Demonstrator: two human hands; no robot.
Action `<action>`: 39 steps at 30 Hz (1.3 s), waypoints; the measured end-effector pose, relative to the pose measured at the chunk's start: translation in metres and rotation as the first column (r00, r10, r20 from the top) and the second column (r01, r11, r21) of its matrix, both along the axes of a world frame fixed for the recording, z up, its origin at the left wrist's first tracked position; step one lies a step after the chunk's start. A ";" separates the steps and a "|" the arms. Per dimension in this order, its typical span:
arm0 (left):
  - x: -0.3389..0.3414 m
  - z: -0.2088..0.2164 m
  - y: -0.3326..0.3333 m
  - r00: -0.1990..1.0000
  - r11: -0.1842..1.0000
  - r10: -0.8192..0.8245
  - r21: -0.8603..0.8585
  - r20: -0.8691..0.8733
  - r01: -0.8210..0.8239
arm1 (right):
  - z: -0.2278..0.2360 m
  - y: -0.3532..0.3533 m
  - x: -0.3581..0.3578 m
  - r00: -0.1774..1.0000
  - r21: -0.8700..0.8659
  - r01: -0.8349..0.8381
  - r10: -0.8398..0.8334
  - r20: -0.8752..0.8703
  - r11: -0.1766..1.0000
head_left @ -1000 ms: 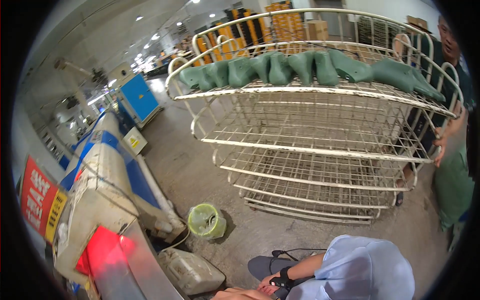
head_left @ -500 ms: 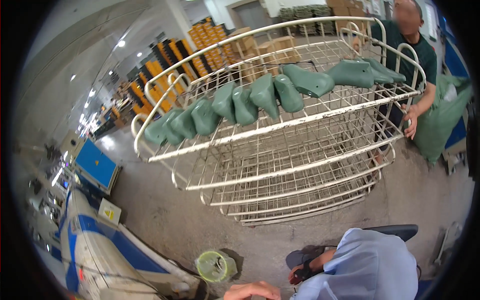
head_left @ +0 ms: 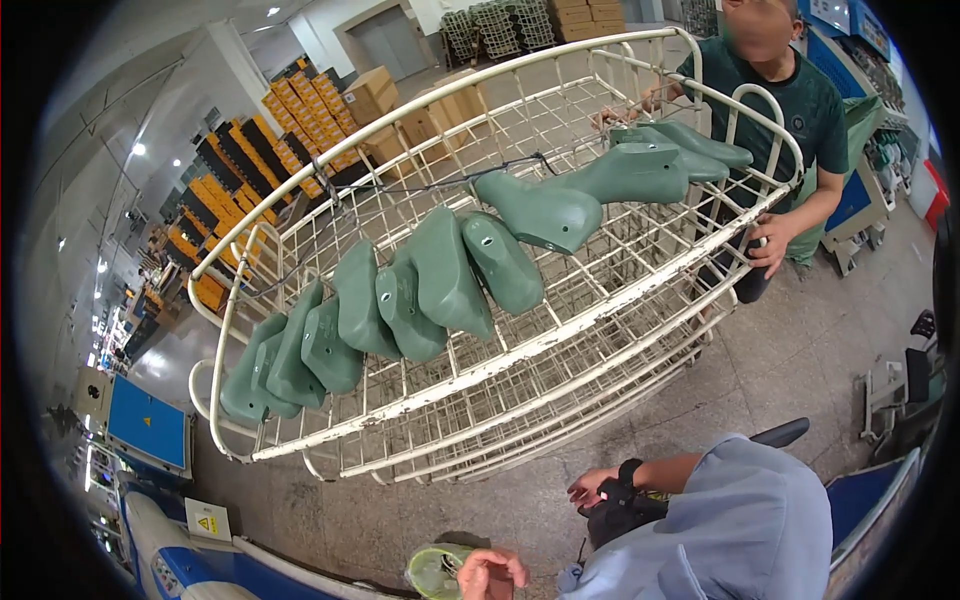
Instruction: The recorder marks a shoe component with a pen and then trims it with a cutting tool on a workbench.
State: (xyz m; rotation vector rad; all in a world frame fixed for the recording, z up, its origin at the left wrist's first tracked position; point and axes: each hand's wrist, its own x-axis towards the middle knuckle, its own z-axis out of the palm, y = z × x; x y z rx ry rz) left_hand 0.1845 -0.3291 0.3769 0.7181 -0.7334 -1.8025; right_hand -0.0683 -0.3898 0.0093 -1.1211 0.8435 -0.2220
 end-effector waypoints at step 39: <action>0.123 0.097 -0.151 0.882 0.872 -0.025 -0.422 0.470 0.249 | 0.505 -0.064 -0.045 0.738 -0.977 0.160 -0.674 0.022 0.143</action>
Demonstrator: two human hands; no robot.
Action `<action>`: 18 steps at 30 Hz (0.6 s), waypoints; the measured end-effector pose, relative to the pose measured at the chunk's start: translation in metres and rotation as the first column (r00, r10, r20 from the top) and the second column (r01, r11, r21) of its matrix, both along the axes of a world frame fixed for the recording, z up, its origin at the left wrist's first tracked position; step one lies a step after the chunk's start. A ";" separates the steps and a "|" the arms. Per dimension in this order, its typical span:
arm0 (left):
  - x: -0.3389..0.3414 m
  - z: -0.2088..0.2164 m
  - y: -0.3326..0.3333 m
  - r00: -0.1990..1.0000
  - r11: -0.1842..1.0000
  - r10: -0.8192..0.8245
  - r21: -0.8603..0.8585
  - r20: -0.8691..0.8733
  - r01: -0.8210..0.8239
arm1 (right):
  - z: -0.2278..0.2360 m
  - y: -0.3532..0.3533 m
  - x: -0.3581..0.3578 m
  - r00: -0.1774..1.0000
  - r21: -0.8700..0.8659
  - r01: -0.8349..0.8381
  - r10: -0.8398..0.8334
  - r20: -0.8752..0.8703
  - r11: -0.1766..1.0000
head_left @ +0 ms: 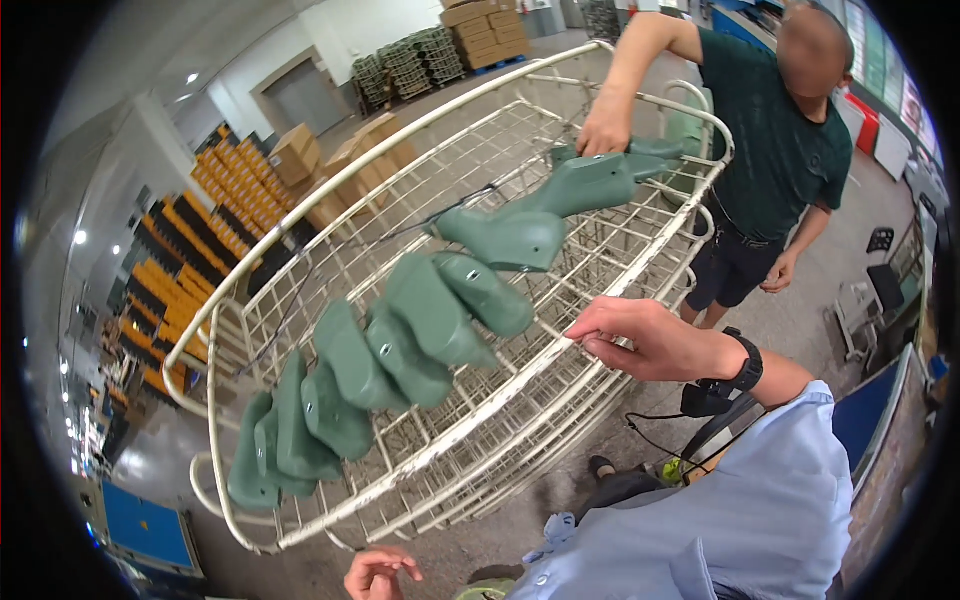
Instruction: The recorder marks a shoe component with a pen and then trims it with a cutting tool on a workbench.
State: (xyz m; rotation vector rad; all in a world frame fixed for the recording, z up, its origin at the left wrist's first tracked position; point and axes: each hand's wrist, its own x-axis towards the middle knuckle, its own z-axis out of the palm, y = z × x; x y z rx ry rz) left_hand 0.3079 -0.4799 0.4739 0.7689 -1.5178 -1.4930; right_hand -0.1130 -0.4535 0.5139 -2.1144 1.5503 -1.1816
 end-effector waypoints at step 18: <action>-0.155 0.091 -0.163 0.687 0.690 0.282 -0.640 0.669 0.340 | -0.045 -0.009 -0.120 0.687 -0.387 0.407 -0.557 -0.467 0.827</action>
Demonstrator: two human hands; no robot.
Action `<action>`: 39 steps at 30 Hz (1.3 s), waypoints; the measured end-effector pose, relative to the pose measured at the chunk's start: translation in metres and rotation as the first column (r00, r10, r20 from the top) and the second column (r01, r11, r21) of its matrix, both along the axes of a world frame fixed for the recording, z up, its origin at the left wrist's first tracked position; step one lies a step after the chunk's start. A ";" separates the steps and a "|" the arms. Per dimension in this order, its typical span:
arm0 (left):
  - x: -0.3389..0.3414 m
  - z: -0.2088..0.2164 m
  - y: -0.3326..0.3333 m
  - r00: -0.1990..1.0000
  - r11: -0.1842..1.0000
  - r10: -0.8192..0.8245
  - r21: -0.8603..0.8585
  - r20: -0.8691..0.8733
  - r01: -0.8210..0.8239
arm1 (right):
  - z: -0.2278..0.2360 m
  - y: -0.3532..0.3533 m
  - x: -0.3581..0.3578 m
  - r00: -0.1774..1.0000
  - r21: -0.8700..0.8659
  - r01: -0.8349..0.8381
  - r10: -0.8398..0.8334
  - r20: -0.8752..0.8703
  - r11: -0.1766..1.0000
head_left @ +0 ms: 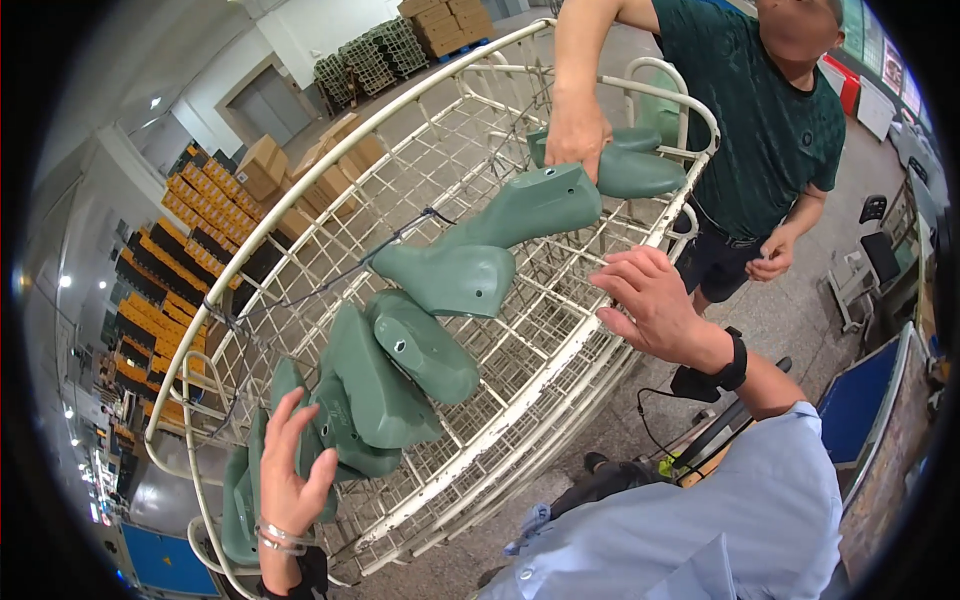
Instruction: The recorder marks a shoe component with a pen and then trims it with a cutting tool on a workbench.
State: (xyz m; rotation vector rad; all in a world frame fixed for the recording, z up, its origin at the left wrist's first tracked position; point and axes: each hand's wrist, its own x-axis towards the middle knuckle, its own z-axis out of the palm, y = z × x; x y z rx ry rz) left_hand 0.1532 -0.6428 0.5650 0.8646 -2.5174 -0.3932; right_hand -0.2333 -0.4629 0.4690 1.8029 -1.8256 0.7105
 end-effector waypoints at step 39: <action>-0.028 -0.043 -0.030 0.982 0.982 -0.174 -0.058 0.078 0.179 | -0.064 -0.028 -0.007 0.991 -0.462 0.123 -0.082 0.108 0.878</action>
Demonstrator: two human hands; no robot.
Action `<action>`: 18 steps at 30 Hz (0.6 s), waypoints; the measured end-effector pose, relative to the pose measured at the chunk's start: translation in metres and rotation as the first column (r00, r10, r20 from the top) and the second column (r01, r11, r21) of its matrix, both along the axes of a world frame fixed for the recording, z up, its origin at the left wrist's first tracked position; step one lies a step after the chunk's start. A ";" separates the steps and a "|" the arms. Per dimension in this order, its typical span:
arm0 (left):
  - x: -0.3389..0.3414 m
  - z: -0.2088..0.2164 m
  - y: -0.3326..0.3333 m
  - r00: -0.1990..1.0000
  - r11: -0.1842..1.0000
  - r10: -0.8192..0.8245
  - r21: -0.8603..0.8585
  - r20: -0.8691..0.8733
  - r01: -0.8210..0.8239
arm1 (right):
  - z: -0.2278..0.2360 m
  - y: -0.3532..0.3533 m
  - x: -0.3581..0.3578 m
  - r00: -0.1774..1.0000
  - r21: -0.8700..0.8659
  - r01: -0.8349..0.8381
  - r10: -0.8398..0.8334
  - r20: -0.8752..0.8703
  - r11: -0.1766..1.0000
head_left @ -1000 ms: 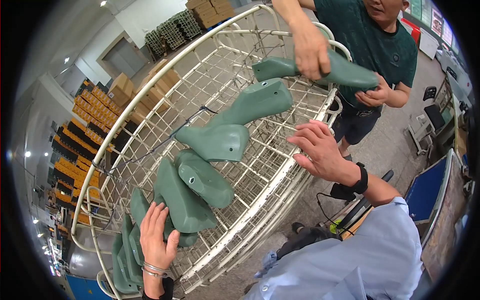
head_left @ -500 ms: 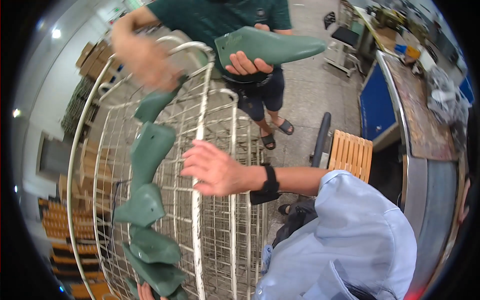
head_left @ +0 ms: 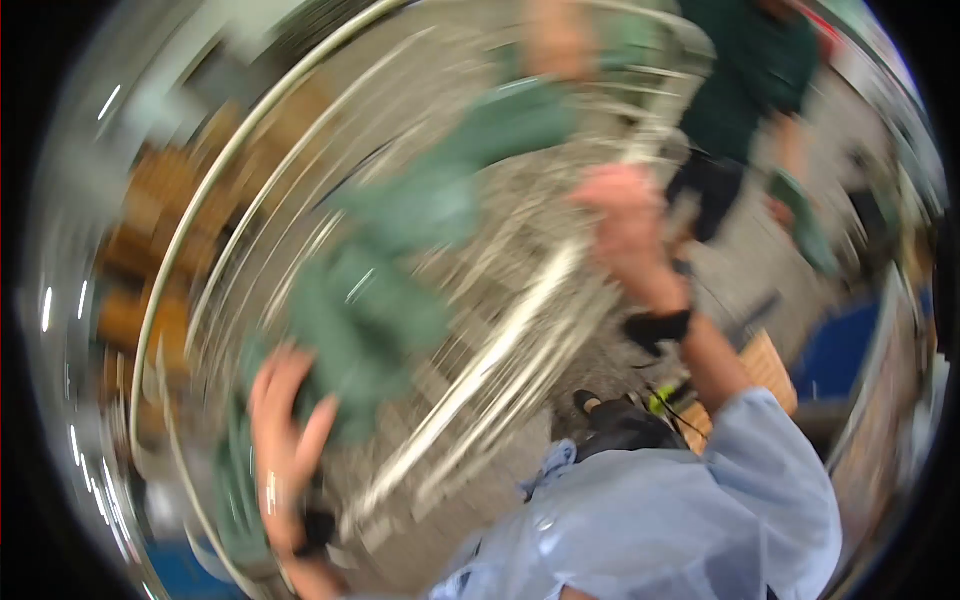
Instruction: The recorder marks a shoe component with a pen and then trims it with a cutting tool on a workbench.
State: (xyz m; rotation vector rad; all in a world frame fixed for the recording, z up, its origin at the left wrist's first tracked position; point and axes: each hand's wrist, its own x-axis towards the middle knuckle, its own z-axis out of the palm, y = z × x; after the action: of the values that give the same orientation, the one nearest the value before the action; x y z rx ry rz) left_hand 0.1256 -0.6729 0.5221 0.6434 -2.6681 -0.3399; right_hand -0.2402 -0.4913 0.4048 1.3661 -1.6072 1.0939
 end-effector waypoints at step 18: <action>0.222 -0.044 0.140 0.991 0.990 0.132 -0.056 0.013 -0.131 | -0.008 -0.006 -0.016 0.981 0.069 0.194 -0.193 -0.029 0.979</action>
State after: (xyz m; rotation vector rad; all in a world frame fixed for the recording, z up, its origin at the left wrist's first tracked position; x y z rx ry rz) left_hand 0.3480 -0.5333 0.4778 0.8038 -2.6242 -0.2241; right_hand -0.2565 -0.4975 0.3970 1.2329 -1.7377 0.9107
